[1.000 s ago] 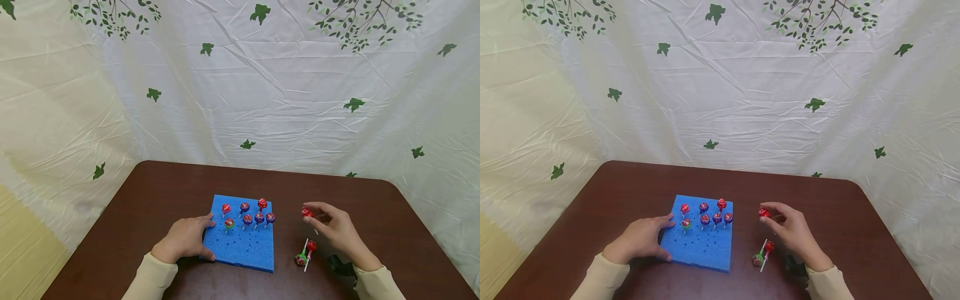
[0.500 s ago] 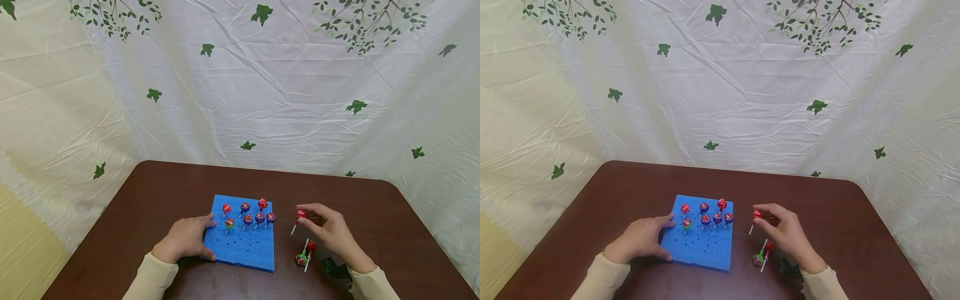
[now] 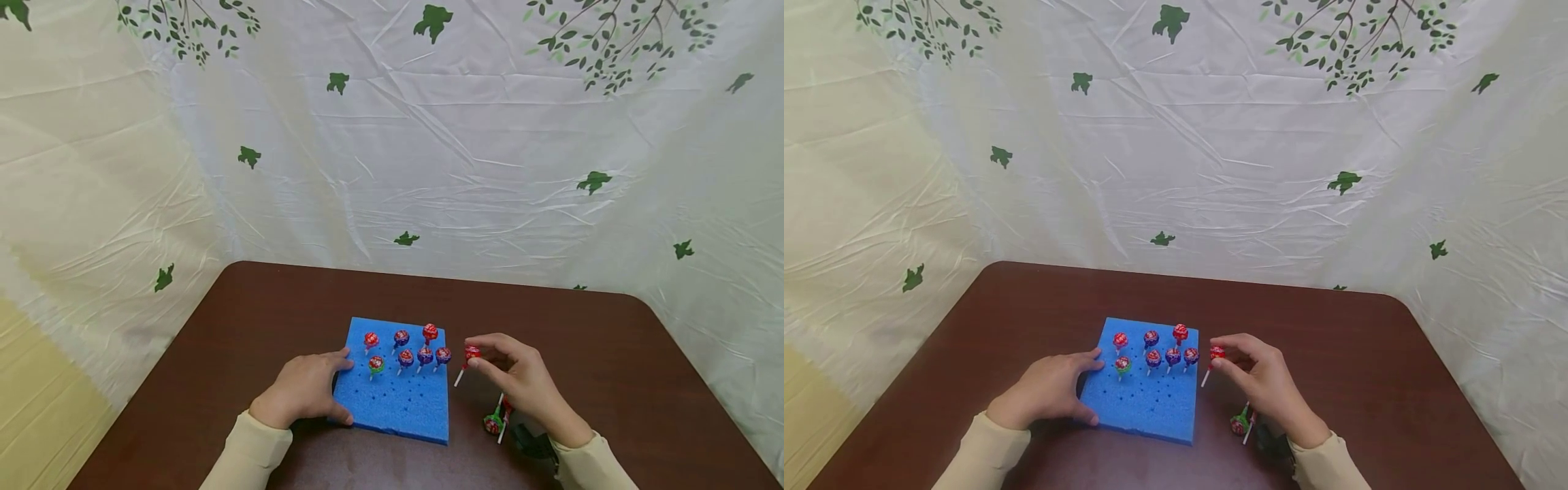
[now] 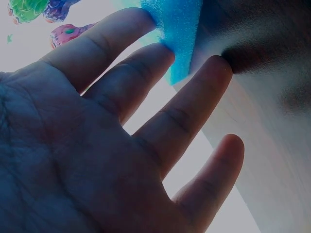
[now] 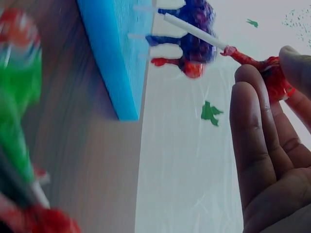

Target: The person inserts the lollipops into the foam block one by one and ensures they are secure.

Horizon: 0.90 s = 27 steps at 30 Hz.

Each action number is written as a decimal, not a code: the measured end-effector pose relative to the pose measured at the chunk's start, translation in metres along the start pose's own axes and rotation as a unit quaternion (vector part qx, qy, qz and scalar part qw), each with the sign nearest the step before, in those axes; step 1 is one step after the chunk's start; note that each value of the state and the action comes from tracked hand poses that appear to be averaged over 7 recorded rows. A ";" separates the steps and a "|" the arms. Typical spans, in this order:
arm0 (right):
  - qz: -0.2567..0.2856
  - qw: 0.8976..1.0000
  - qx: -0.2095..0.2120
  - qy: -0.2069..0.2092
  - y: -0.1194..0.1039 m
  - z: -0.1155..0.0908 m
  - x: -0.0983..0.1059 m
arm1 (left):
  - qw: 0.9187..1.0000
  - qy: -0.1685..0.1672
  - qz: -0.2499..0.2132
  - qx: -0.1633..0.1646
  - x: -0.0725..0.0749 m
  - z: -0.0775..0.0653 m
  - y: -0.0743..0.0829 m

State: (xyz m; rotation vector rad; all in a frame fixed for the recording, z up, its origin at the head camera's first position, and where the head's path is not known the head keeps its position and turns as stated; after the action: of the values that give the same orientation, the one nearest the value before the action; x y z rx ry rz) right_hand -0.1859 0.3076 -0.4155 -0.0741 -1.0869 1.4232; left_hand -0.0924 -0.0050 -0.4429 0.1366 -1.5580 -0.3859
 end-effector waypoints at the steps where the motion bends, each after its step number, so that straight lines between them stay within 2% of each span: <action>1: 0.001 1.000 0.007 -0.001 -0.001 0.002 -0.002 | 1.000 0.001 0.000 0.000 0.000 0.000 0.000; 5: 0.011 0.999 0.030 -0.013 -0.007 0.008 -0.010 | 1.000 0.004 0.002 0.000 0.001 0.002 0.000; 14: 0.055 0.997 0.024 -0.043 -0.016 0.022 -0.031 | 1.000 0.005 0.002 0.005 0.003 0.005 0.000; 19: 0.073 0.995 0.045 -0.060 -0.026 0.030 -0.046 | 1.000 0.007 0.002 0.007 0.003 0.007 0.000; 22: 0.073 0.994 0.055 -0.064 -0.029 0.034 -0.057 | 1.000 0.006 0.001 0.009 0.002 0.007 0.000; 27: 0.064 0.995 0.046 -0.064 -0.032 0.038 -0.076 | 1.000 0.006 -0.001 0.011 0.001 0.008 -0.001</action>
State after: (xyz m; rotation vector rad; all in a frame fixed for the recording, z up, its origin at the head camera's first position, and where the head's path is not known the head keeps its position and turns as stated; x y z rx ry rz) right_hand -0.1696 0.2188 -0.4165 0.0136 -1.1360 1.6100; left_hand -0.1009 -0.0050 -0.4426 0.1569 -1.5511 -0.3679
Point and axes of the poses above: each hand's wrist, its own z-axis towards the middle knuckle, its own x-axis out of the back of the hand, y = z × x, the point moved 5 cm from there along z, towards the middle knuckle, and after that the axes turned 2 degrees about -z, right-handed, at the moved point
